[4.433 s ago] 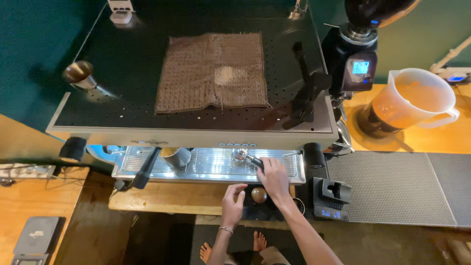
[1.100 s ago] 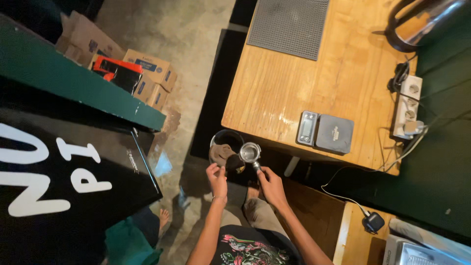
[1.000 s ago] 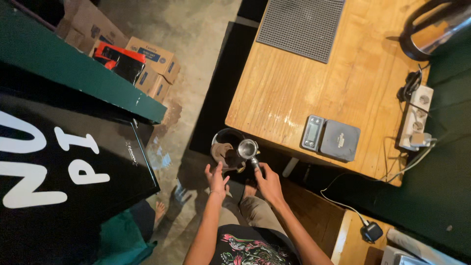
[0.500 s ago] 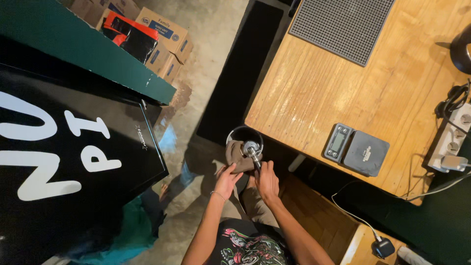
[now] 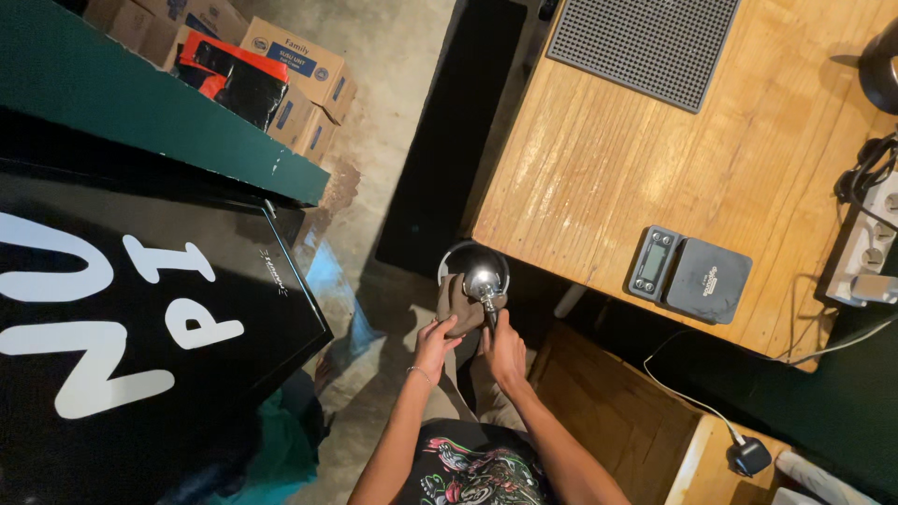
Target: The person prepares an espresso by cleaning the portafilter, grinding coffee beans into it, and tamping the grounds. They then lock the portafilter into the espresso machine and place a cup underneath to brew the shot.
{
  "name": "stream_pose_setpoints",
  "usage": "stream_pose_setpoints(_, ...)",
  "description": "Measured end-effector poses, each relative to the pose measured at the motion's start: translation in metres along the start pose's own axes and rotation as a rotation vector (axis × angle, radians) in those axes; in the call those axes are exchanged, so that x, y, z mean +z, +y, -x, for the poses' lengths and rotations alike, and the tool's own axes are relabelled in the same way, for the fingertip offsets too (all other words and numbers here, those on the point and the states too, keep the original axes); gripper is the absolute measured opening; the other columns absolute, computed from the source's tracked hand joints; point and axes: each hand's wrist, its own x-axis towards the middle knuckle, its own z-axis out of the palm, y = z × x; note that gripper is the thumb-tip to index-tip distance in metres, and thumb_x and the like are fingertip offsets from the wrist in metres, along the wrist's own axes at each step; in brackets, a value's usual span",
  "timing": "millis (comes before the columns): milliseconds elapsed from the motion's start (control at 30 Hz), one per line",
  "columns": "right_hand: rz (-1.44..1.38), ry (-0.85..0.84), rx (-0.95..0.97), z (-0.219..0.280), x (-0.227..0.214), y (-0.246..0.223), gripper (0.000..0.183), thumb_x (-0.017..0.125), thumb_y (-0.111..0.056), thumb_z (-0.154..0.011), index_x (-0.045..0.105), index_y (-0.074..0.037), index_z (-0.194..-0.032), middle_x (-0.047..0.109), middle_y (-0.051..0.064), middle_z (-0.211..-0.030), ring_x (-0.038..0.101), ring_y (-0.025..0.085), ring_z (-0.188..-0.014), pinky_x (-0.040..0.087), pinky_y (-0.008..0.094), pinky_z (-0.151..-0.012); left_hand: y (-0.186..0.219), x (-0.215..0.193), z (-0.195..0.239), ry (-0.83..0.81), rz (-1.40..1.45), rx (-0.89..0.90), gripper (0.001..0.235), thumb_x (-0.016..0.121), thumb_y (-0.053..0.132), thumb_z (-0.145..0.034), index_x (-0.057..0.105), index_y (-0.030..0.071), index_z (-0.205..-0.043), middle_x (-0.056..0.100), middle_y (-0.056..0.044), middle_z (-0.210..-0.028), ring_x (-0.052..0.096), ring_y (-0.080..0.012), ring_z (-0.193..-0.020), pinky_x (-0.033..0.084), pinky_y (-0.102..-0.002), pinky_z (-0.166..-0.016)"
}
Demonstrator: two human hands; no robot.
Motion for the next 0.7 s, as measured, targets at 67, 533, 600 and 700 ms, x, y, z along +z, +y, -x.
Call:
stream_pose_setpoints(67, -0.275, -0.011, -0.021, -0.011, -0.001, -0.003, 0.015, 0.053, -0.021, -0.100, 0.046, -0.011, -0.109, 0.068, 0.013, -0.078, 0.070, 0.035, -0.072, 0.055, 0.047, -0.067, 0.000, -0.006, -0.005, 0.000, -0.049, -0.016, 0.073, 0.084, 0.039, -0.092, 0.056, -0.004, -0.145, 0.052, -0.023, -0.148, 0.066, -0.0371, -0.123, 0.047, -0.048, -0.115)
stream_pose_setpoints(533, -1.719, -0.801, 0.521, 0.017, -0.033, 0.034, 0.022, 0.061, -0.027, -0.105, 0.056, -0.014, -0.089, 0.031, -0.006, -0.053, 0.034, 0.007, -0.035, 0.034, 0.021, -0.029, 0.070, 0.015, 0.015, -0.440, -1.372, 0.803, 0.019, 0.051, 0.015, -0.090, 0.057, 0.003, -0.076, 0.048, -0.011, -0.102, 0.047, -0.0343, -0.120, 0.030, -0.056, -0.118)
stream_pose_setpoints(600, -1.668, -1.010, 0.488, 0.025, -0.052, 0.018, 0.052, 0.054, -0.030, -0.105, 0.037, -0.014, -0.059, 0.025, -0.004, -0.047, 0.026, 0.006, -0.036, 0.026, 0.020, -0.031, 0.085, 0.016, 0.016, -0.445, -1.768, 1.347, 0.014, 0.058, 0.000, -0.085, 0.068, 0.008, -0.088, 0.051, -0.010, -0.101, 0.050, -0.0337, -0.105, 0.042, -0.044, -0.093)
stream_pose_setpoints(700, -1.665, -1.017, 0.536, 0.027, -0.065, 0.006, 0.048, 0.055, -0.029, -0.105, 0.040, -0.012, -0.062, 0.029, -0.005, -0.051, 0.030, 0.004, -0.038, 0.030, 0.019, -0.033, 0.082, 0.013, 0.000, -0.279, -1.947, 1.627, 0.010, 0.067, 0.005, -0.089, 0.067, 0.015, -0.087, 0.058, -0.010, -0.108, 0.055, -0.0319, -0.105, 0.044, -0.040, -0.088)
